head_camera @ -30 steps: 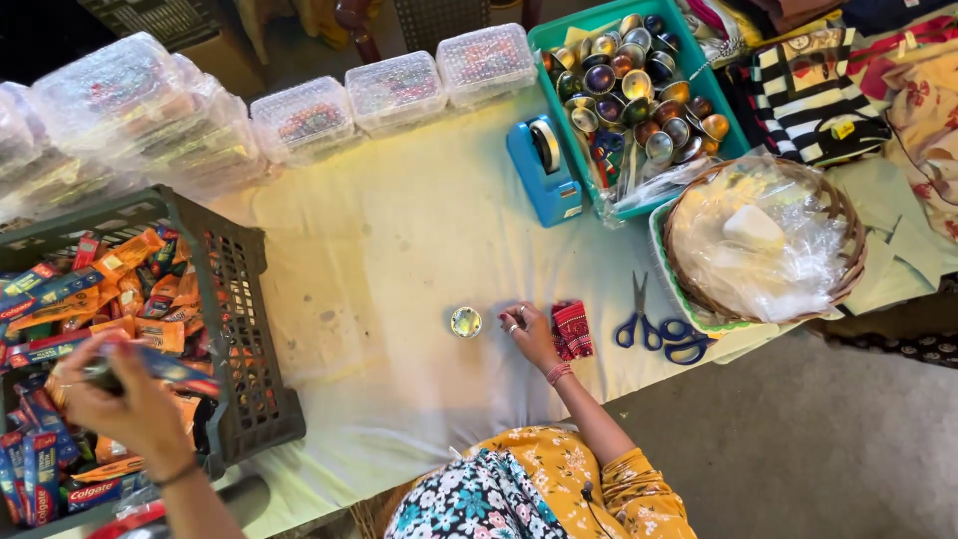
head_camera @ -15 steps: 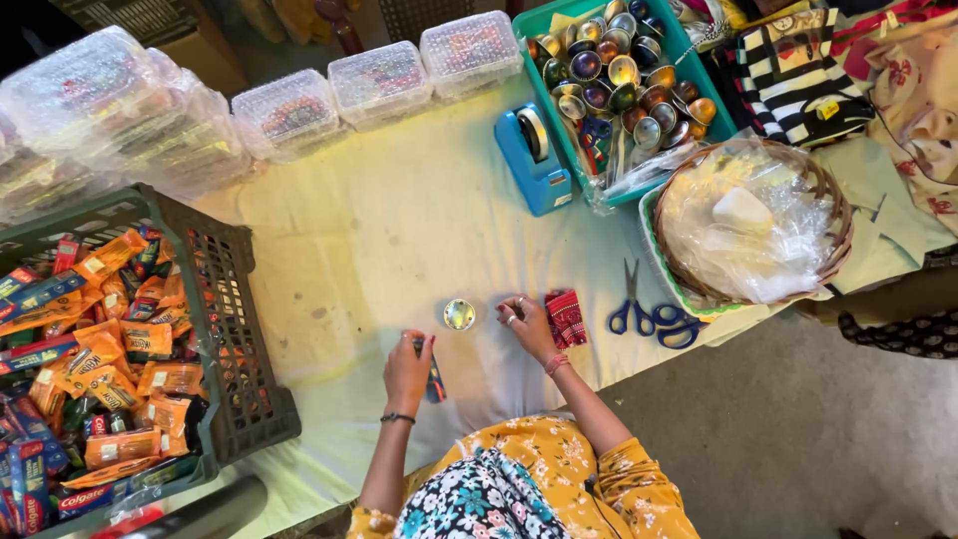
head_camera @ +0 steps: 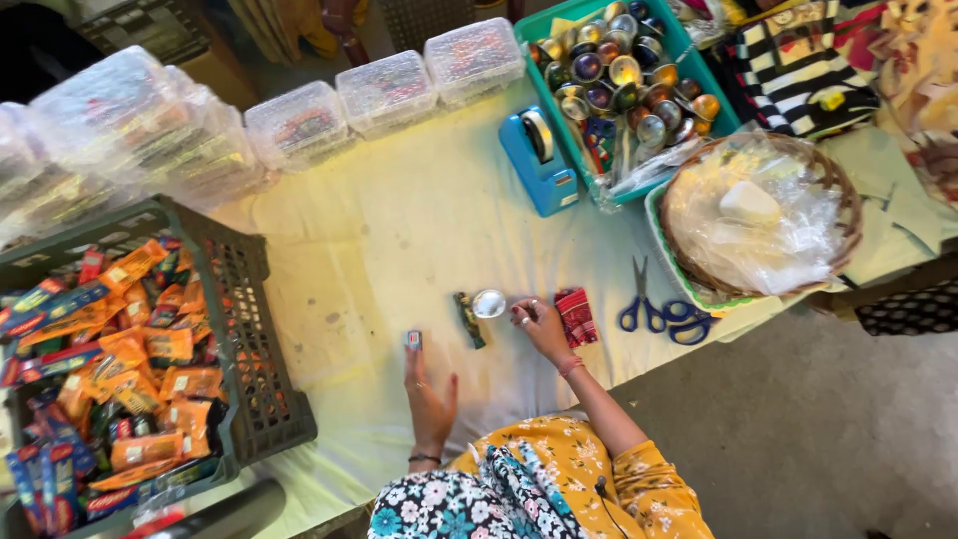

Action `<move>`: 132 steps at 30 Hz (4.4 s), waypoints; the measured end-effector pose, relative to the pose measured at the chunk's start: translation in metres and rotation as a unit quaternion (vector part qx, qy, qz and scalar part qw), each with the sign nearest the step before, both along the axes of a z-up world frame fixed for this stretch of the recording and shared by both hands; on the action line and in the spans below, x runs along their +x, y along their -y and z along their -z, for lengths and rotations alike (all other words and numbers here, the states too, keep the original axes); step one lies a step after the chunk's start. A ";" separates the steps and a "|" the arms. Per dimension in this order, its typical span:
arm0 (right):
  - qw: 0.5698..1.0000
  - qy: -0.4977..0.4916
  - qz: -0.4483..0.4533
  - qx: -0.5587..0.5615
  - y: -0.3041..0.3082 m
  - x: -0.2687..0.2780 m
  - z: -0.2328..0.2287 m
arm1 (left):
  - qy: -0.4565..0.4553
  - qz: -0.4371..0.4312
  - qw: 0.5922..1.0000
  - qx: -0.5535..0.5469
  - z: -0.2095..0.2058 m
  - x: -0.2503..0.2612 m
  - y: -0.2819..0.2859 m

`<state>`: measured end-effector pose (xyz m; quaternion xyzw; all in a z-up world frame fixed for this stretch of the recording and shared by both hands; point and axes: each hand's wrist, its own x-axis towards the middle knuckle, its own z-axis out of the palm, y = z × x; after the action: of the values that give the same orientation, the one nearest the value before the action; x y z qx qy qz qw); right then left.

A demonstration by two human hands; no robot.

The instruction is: The person packs small items, including a spoon, a tube of toothpaste, and a small bottle, into a clear plastic bag. They then place the filled bag into a clear plastic container. The person also handles a red patterned cloth and a roll of tape during the process.

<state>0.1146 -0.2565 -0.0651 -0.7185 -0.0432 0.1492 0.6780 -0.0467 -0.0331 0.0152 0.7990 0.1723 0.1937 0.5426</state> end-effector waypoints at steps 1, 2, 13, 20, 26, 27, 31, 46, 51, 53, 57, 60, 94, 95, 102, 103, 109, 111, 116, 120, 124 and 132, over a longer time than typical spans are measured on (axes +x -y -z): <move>1.000 -0.002 0.007 -0.018 0.001 -0.002 0.000 | -0.004 0.038 0.990 0.138 -0.004 -0.011 -0.002; 0.999 -0.004 0.014 -0.036 0.001 -0.003 0.000 | -0.009 0.075 0.959 0.272 -0.008 -0.021 -0.003; 0.950 0.196 0.036 -0.239 0.003 -0.063 -0.059 | -0.118 0.021 0.904 0.410 0.002 -0.067 -0.003; 0.836 0.312 -0.043 -0.450 0.026 -0.114 -0.081 | -0.160 0.005 0.900 0.406 -0.002 -0.101 -0.007; 0.840 0.268 -0.084 -0.464 0.048 -0.133 -0.080 | -0.180 -0.011 0.910 0.373 0.003 -0.108 -0.006; 0.838 0.272 -0.083 -0.465 0.048 -0.131 -0.082 | -0.177 -0.013 0.911 0.372 0.005 -0.105 -0.007; 0.852 0.252 -0.112 -0.444 0.056 -0.114 -0.096 | -0.115 -0.059 0.938 0.322 0.010 -0.090 -0.006; 0.842 0.324 -0.172 -0.396 0.122 -0.017 -0.090 | -0.075 -0.137 0.951 0.268 -0.002 0.079 0.061; 0.831 0.347 -0.189 -0.391 0.136 -0.011 -0.066 | -0.162 -0.034 0.910 0.379 0.023 0.087 0.079; 0.822 0.338 -0.192 -0.416 0.135 -0.008 -0.064 | -0.144 -0.056 0.907 0.391 0.027 0.085 0.076; 0.819 0.373 -0.158 -0.408 0.130 -0.006 -0.056 | -0.179 -0.053 0.883 0.430 0.030 0.076 0.045; 0.824 0.362 -0.167 -0.401 0.125 -0.001 -0.059 | -0.212 -0.088 0.857 0.461 0.017 0.089 0.032; 0.928 0.281 -0.124 -0.209 -0.007 -0.016 -0.081 | -0.046 0.071 0.996 -0.031 0.005 0.116 0.087; 0.941 0.243 -0.089 -0.218 -0.011 -0.014 -0.080 | -0.059 0.057 0.995 -0.049 0.001 0.117 0.087; 0.929 0.268 -0.118 -0.226 -0.009 -0.020 -0.071 | -0.108 0.069 0.990 -0.064 0.007 0.114 0.083; 0.947 0.233 -0.082 -0.204 -0.011 -0.015 -0.075 | -0.097 0.072 0.991 -0.050 0.001 0.115 0.084; 0.956 0.230 -0.069 -0.166 -0.006 -0.014 -0.115 | -0.047 0.035 0.991 -0.124 -0.012 0.119 0.076; 0.946 0.268 -0.097 -0.153 -0.008 -0.018 -0.134 | -0.049 0.027 0.986 -0.156 0.006 0.116 0.079; 0.952 0.266 -0.057 -0.141 -0.012 -0.008 -0.142 | 0.023 0.048 0.963 -0.264 0.029 0.109 0.086; 0.961 0.229 -0.062 -0.144 -0.003 -0.017 -0.156 | 0.034 0.055 0.907 -0.417 0.044 0.107 0.070; 0.957 0.264 -0.049 -0.107 -0.004 -0.020 -0.165 | 0.007 0.100 0.887 -0.452 0.037 0.101 0.071; 0.947 0.286 -0.084 -0.118 -0.001 -0.026 -0.163 | -0.014 0.093 0.835 -0.543 0.092 0.090 0.066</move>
<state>0.0881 -0.2557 0.0981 -0.7998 -0.2778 -0.0023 0.5320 0.0433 -0.0988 -0.0764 0.3910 0.1829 0.0065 0.9020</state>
